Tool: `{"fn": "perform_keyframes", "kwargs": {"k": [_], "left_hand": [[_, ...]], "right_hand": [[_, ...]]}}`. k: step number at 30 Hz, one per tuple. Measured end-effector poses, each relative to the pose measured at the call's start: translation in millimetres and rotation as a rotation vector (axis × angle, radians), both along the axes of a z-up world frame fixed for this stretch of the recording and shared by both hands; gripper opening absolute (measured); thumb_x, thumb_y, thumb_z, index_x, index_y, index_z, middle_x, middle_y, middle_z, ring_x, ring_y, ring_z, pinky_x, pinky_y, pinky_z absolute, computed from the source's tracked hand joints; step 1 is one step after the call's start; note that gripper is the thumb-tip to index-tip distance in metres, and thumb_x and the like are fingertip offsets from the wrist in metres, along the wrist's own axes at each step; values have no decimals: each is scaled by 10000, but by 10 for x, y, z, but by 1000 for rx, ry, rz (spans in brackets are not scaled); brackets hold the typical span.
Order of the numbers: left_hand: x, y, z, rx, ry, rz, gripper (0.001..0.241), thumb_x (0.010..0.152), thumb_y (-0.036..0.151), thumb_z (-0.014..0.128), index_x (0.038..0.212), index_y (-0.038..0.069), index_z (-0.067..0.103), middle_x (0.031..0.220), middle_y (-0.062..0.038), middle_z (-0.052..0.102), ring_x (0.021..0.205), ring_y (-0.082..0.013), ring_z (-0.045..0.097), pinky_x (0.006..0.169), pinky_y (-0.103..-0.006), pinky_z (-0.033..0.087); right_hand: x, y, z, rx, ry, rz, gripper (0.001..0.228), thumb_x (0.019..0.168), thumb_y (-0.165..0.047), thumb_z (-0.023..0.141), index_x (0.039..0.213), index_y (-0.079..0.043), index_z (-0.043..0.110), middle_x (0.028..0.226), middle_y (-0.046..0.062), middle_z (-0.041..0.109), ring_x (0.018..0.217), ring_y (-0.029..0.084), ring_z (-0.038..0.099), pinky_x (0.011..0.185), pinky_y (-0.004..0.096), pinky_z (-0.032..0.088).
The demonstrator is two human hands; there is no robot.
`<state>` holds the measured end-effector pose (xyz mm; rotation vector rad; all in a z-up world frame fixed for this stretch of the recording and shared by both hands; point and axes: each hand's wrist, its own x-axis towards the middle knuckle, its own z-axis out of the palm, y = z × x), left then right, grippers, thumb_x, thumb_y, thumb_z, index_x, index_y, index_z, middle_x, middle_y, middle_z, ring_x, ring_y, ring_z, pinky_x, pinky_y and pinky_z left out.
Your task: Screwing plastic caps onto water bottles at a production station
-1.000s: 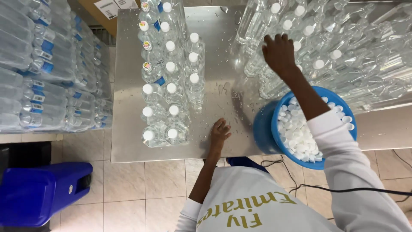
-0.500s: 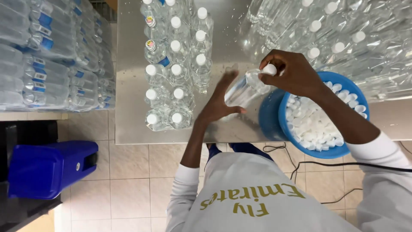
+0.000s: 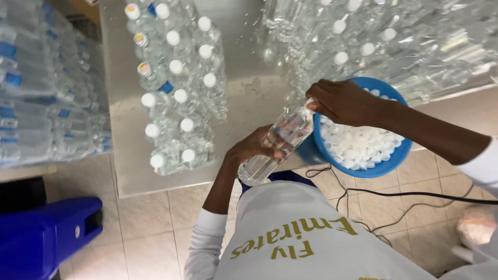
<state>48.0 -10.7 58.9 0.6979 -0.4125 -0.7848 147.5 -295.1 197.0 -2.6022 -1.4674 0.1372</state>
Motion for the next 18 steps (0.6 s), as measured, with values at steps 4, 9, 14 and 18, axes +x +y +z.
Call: {"fn": "perform_keyframes", "kwargs": {"k": [4, 9, 14, 18], "left_hand": [[98, -37, 250, 316, -124, 54, 875, 781, 130, 978, 1538, 37, 550, 1218, -214, 740, 1044, -345, 766, 798, -478, 691], [57, -231, 636, 961, -287, 52, 1119, 725, 549, 987, 1649, 209, 454, 1126, -47, 837, 1020, -251, 823, 904, -408, 645], [-38, -552, 665, 1473, -602, 97, 1053, 868, 589, 775, 1713, 179, 298, 1446, -200, 643, 1230, -395, 724, 965, -516, 613], [-227, -683, 348, 1697, -1239, 203, 1010, 880, 482, 827, 1685, 115, 341, 1304, -174, 644, 1068, -342, 727, 847, -478, 612]], "right_hand": [[-21, -268, -405, 6, -73, -122, 412, 1187, -444, 370, 1053, -134, 606, 777, 92, 640, 747, 359, 733, 605, 489, 587], [-27, -324, -843, -80, 109, -436, 717, 1191, -404, 275, 601, -78, 520, 500, 219, 601, 583, 451, 722, 573, 529, 561], [356, -772, -1934, -365, 416, -442, 391, 1108, -394, 402, 1005, -29, 495, 802, 322, 691, 748, 553, 738, 635, 642, 594], [23, -637, -1321, -219, 1211, -1138, 674, 1065, -744, 315, 872, -118, 472, 576, -11, 456, 369, 105, 342, 348, 260, 255]]}}
